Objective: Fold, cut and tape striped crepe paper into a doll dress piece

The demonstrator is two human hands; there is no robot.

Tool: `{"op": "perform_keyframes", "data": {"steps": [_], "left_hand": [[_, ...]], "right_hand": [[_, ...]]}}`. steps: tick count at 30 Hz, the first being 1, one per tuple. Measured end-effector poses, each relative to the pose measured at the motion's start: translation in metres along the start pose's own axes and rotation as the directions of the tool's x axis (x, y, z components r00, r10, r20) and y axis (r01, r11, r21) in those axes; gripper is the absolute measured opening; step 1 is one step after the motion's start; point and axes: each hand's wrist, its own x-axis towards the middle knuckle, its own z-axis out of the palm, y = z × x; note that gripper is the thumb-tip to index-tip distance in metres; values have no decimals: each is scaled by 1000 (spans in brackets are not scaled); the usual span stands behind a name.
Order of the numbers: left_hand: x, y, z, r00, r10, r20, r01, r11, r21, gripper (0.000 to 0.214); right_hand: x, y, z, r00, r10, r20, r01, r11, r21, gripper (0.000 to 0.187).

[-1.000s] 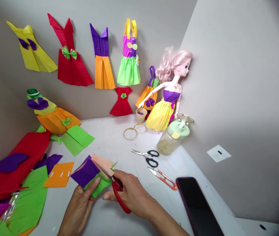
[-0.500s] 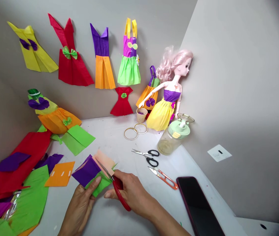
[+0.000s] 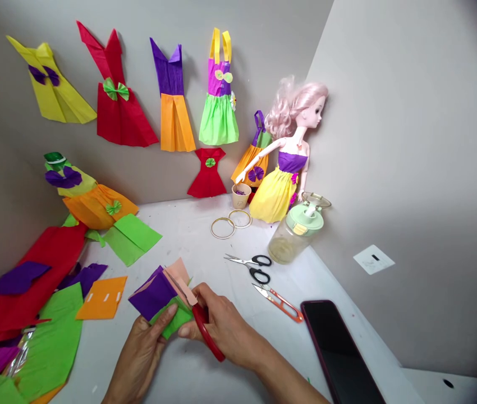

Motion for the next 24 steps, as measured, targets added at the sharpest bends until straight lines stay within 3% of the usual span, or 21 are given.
{"op": "perform_keyframes", "data": {"steps": [9, 20, 24], "left_hand": [[-2, 6, 6, 999, -6, -40, 7, 1000, 10, 61], [2, -2, -3, 1000, 6, -24, -6, 1000, 19, 65], [3, 0, -3, 1000, 10, 2, -10, 1000, -16, 58]], "right_hand": [[2, 0, 2, 999, -5, -40, 5, 1000, 12, 40], [3, 1, 5, 995, 34, -91, -35, 999, -5, 44], [6, 6, 6, 989, 30, -146, -32, 999, -9, 32]]}}
